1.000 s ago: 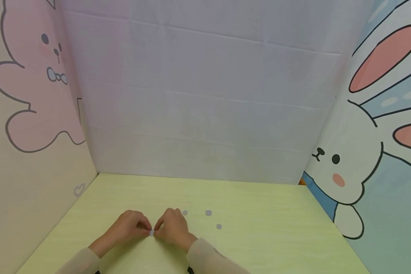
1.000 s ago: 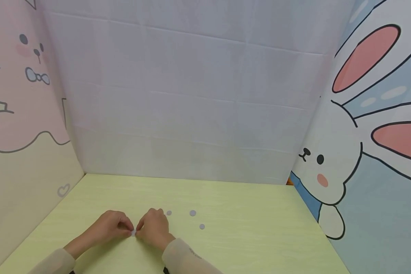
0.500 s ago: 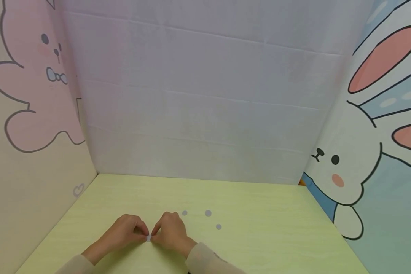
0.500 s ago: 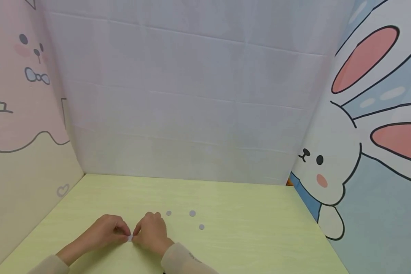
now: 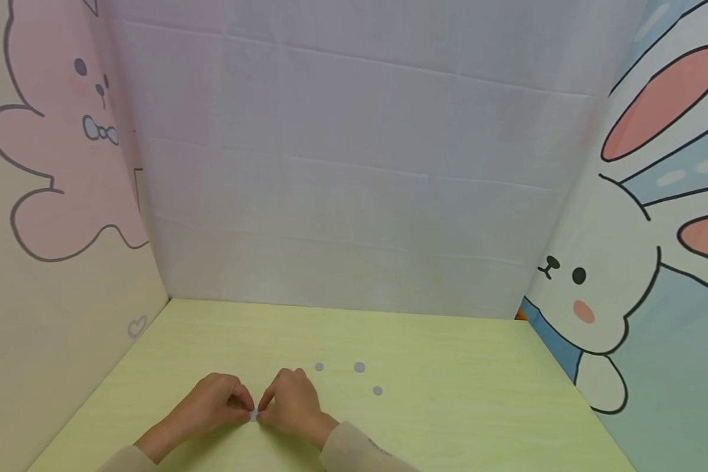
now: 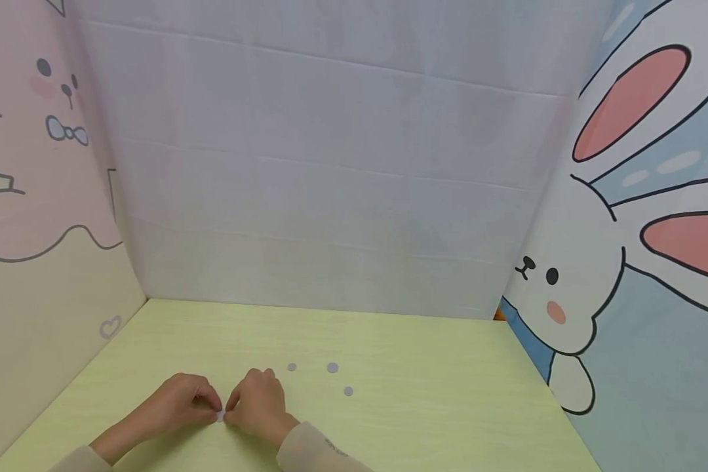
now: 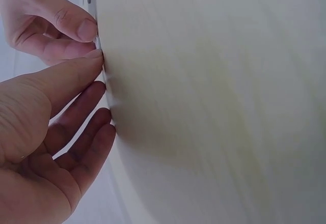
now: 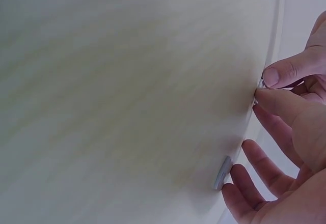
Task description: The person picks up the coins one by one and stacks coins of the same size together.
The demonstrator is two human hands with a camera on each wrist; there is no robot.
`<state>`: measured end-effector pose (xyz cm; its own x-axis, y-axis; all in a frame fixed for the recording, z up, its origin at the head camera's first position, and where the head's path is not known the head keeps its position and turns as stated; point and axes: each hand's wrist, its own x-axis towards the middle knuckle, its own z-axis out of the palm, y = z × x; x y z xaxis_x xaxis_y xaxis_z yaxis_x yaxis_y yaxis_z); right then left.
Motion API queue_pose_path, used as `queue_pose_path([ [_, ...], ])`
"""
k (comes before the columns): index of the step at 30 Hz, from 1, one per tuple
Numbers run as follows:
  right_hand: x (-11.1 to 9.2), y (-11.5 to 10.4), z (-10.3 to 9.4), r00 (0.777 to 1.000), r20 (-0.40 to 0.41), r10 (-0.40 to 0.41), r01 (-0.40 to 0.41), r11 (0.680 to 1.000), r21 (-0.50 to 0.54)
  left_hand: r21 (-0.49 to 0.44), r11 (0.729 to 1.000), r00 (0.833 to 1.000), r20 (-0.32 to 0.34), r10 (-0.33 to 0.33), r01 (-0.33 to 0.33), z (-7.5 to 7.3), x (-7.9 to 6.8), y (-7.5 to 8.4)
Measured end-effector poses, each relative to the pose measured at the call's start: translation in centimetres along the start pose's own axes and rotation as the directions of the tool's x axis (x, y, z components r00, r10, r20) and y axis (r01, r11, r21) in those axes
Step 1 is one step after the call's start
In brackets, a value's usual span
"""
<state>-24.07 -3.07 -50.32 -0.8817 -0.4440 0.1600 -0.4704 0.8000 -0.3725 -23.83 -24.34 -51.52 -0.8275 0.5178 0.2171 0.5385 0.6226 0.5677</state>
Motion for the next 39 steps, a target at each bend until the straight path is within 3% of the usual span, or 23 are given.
queue_pose_path([
  [6, 0.0, 0.9, -0.9, 0.997, 0.059, -0.053, 0.049, 0.996, 0.075, -0.013, 1.0, 1.0, -0.004, 0.016, -0.016, 0.1, 0.0, 0.0],
  [11, 0.0, 2.6, -2.9, 0.991, 0.063, -0.119, 0.106, 0.978, 0.179, -0.006, 1.0, 1.0, -0.014, 0.0, 0.0, 0.2, 0.1, 0.1],
  [15, -0.2, 4.1, -4.7, 0.992, 0.075, -0.101, 0.081, 0.968, 0.237, 0.01, 1.0, 1.0, -0.013, -0.022, 0.023, 0.2, 0.2, 0.1],
  [21, -1.1, 6.3, -6.2, 0.993, 0.079, -0.093, 0.072, 0.968, 0.239, 0.029, 0.999, 0.999, -0.016, -0.028, 0.028, 0.1, -0.1, 0.3],
  [30, -2.4, 8.4, -5.9, 0.993, 0.055, -0.1, 0.084, 0.97, 0.23, 0.027, 0.999, 0.999, -0.018, -0.028, 0.028, 0.0, -0.2, 0.5],
  [39, -3.3, 8.4, -4.8, 0.992, 0.088, -0.094, 0.073, 0.975, 0.21, 0.033, 0.999, 0.999, -0.024, -0.032, 0.033, 0.1, -0.3, 0.5],
])
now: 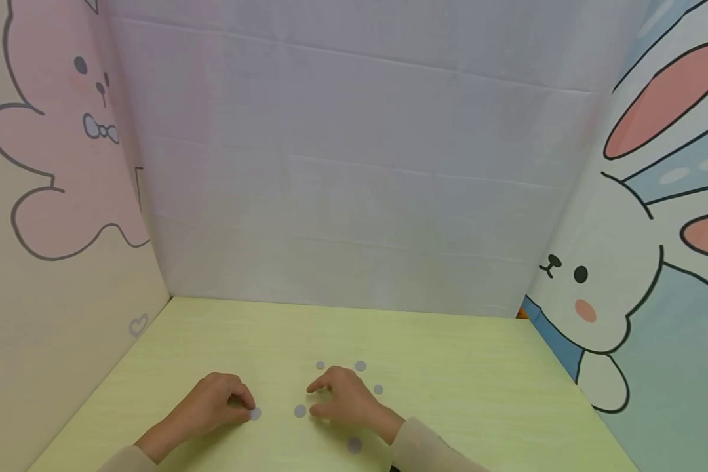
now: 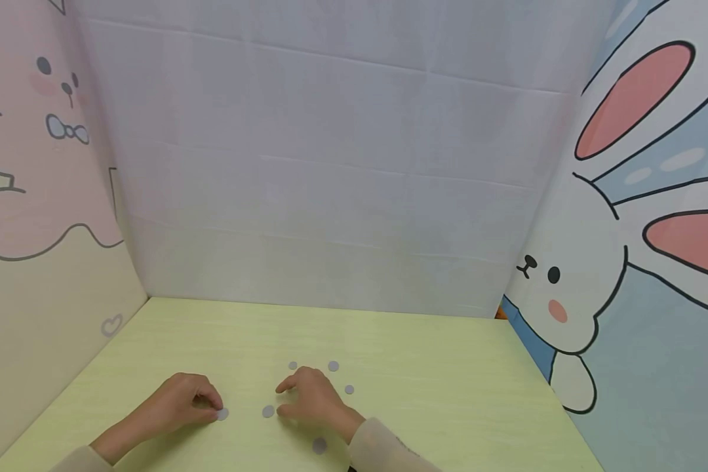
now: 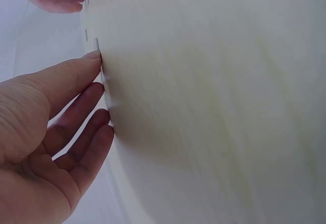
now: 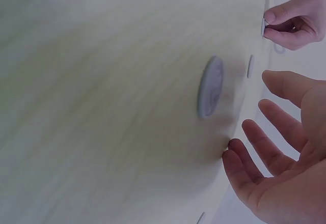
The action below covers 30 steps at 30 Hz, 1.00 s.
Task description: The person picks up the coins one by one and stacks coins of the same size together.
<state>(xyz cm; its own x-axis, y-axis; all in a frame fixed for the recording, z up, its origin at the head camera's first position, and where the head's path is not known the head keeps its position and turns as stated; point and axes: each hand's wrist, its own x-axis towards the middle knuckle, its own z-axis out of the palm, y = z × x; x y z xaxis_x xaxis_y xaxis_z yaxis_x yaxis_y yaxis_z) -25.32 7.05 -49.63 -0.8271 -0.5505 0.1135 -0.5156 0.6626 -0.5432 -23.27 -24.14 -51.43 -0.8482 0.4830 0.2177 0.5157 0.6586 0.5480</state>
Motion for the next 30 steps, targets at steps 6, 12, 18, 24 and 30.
queue_pose_path([
  [6, -0.4, -0.2, 0.7, 1.0, 0.0, -0.008, 0.008, 0.999, -0.049, -0.007, 1.0, 1.0, 0.005, -0.001, 0.001, 0.0, -0.1, 0.0],
  [12, -0.5, -0.5, 1.5, 0.999, 0.005, 0.049, -0.049, 0.998, -0.026, -0.004, 1.0, 1.0, 0.001, 0.002, -0.002, -0.1, -0.1, 0.0],
  [18, -0.4, -0.9, 1.7, 0.998, 0.002, 0.066, -0.066, 0.997, -0.043, 0.002, 1.0, 1.0, 0.001, 0.002, -0.002, 0.0, -0.1, -0.1],
  [24, -0.4, -1.2, 1.6, 0.998, -0.015, 0.068, -0.069, 0.996, -0.051, 0.005, 1.0, 1.0, 0.0, 0.008, -0.008, 0.0, -0.1, -0.1],
  [30, -0.3, -1.1, 2.0, 0.997, -0.037, 0.061, -0.064, 0.996, -0.059, 0.006, 1.0, 1.0, 0.0, 0.006, -0.006, -0.1, -0.1, -0.1],
])
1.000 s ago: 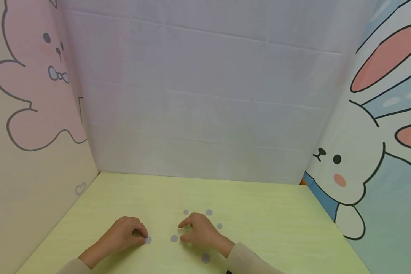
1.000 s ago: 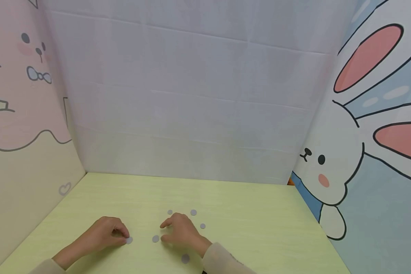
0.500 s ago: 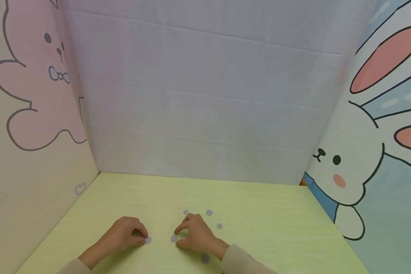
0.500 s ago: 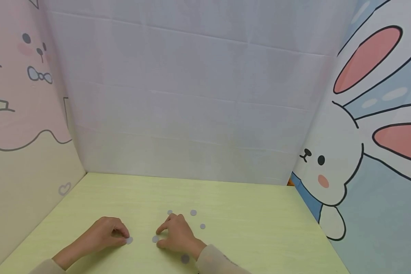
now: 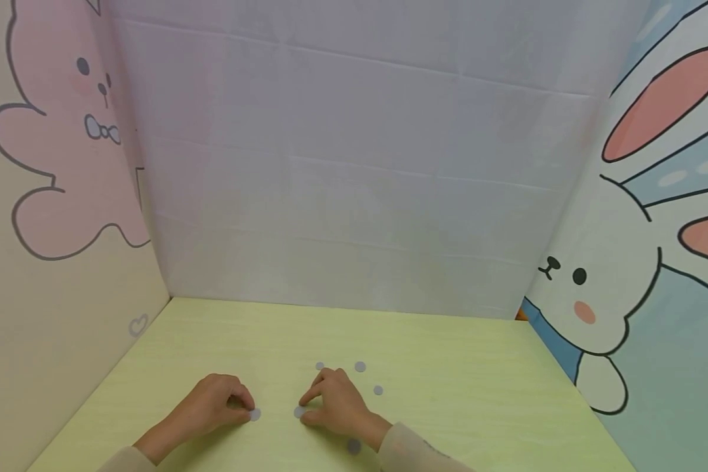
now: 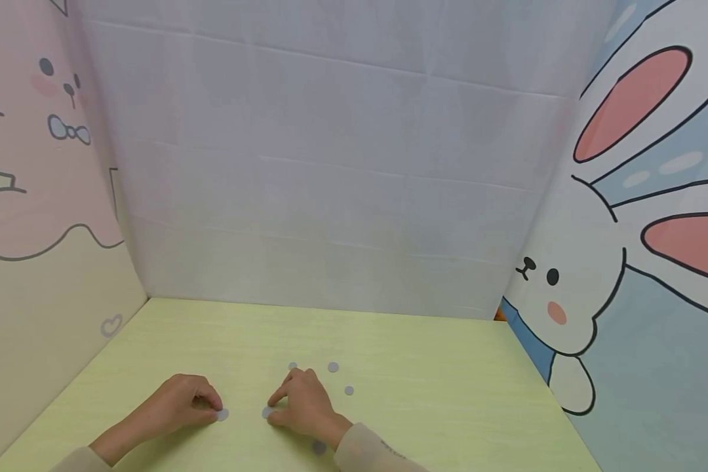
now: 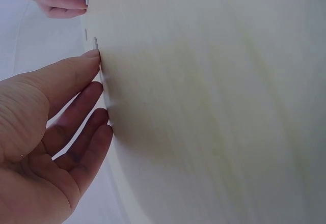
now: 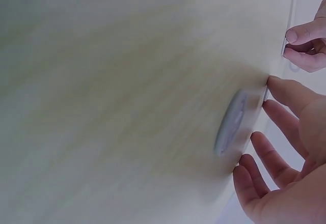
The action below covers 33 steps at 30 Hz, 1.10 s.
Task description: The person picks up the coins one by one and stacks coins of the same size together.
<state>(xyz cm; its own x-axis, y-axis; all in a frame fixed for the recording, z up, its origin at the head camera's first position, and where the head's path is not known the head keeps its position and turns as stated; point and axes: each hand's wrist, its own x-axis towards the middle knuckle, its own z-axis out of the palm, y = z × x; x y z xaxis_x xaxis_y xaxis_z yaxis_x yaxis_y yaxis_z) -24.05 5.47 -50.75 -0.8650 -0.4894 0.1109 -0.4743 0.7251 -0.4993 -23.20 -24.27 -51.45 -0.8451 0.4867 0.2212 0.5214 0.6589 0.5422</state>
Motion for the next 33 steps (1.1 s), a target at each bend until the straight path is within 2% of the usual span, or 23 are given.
queue_pose_path([
  [6, 0.06, -0.2, 0.17, 0.999, -0.027, -0.017, 0.016, 0.999, -0.033, -0.001, 1.0, 1.0, -0.002, 0.001, -0.001, -0.01, 0.0, 0.0],
  [14, 0.22, -0.13, 0.26, 1.0, -0.024, -0.017, 0.016, 0.998, -0.068, -0.009, 1.0, 1.0, -0.001, 0.002, -0.002, 0.2, 0.03, -0.09],
  [27, 0.3, -0.53, -0.04, 0.991, -0.027, -0.134, 0.128, 0.977, -0.169, -0.008, 1.0, 1.0, 0.008, -0.005, 0.006, 0.26, 0.1, -0.2],
  [33, 0.48, -0.55, -0.1, 0.988, -0.03, -0.154, 0.147, 0.973, -0.176, -0.011, 1.0, 1.0, 0.009, -0.004, 0.004, 0.16, 0.17, -0.09],
])
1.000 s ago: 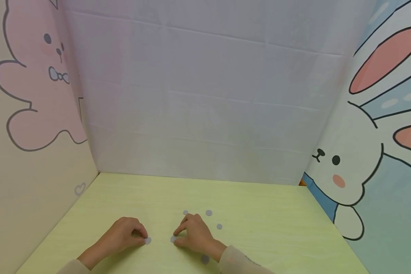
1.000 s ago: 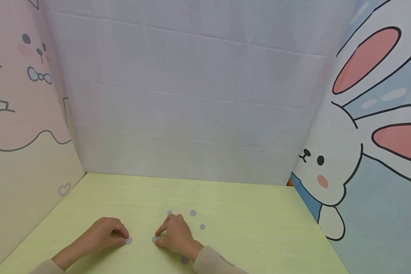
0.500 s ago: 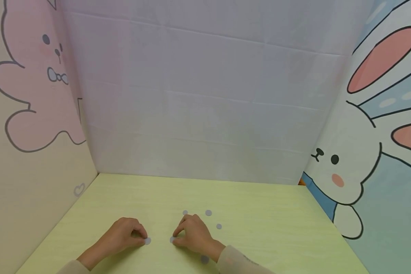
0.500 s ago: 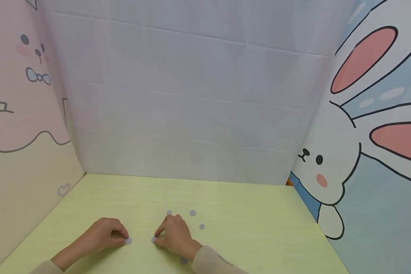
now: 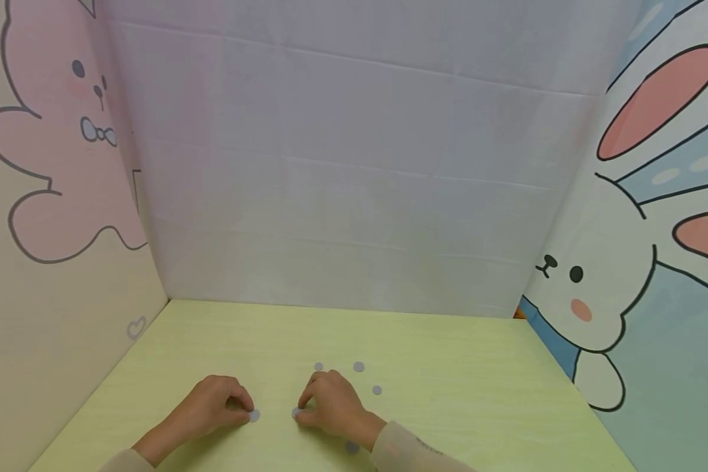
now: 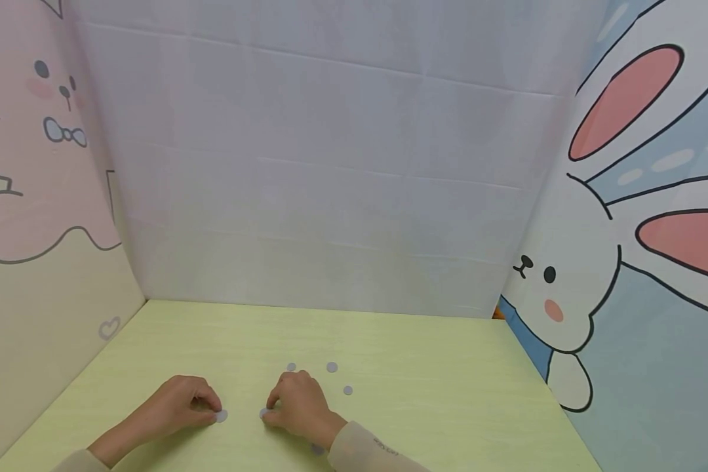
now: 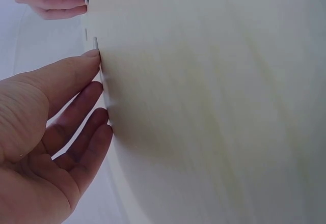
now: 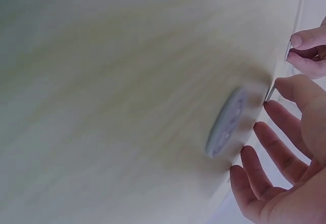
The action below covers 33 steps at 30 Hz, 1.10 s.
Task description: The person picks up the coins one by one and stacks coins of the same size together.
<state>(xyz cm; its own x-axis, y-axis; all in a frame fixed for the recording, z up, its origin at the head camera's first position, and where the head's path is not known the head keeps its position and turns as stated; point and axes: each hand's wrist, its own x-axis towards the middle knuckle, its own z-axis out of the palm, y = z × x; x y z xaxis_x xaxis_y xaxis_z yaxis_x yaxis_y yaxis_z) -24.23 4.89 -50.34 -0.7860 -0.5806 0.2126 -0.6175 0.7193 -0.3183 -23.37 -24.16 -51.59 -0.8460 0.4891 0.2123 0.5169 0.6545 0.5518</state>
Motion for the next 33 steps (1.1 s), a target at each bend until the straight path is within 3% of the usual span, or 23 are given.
queue_pose_path([
  [8, 0.2, -0.6, -0.3, 0.999, 0.004, 0.036, -0.036, 0.998, 0.052, -0.004, 1.0, 1.0, -0.006, -0.008, 0.008, -0.1, -0.1, 0.2],
  [17, 1.2, -1.1, 0.4, 1.0, -0.002, 0.022, -0.022, 0.996, 0.088, -0.019, 1.0, 1.0, -0.006, -0.006, 0.006, -0.1, -0.3, 0.1],
  [33, 2.8, -3.6, 1.5, 1.0, 0.001, 0.028, -0.028, 0.997, 0.076, -0.064, 0.997, 0.999, 0.001, -0.037, 0.037, -0.1, -0.3, 0.2],
])
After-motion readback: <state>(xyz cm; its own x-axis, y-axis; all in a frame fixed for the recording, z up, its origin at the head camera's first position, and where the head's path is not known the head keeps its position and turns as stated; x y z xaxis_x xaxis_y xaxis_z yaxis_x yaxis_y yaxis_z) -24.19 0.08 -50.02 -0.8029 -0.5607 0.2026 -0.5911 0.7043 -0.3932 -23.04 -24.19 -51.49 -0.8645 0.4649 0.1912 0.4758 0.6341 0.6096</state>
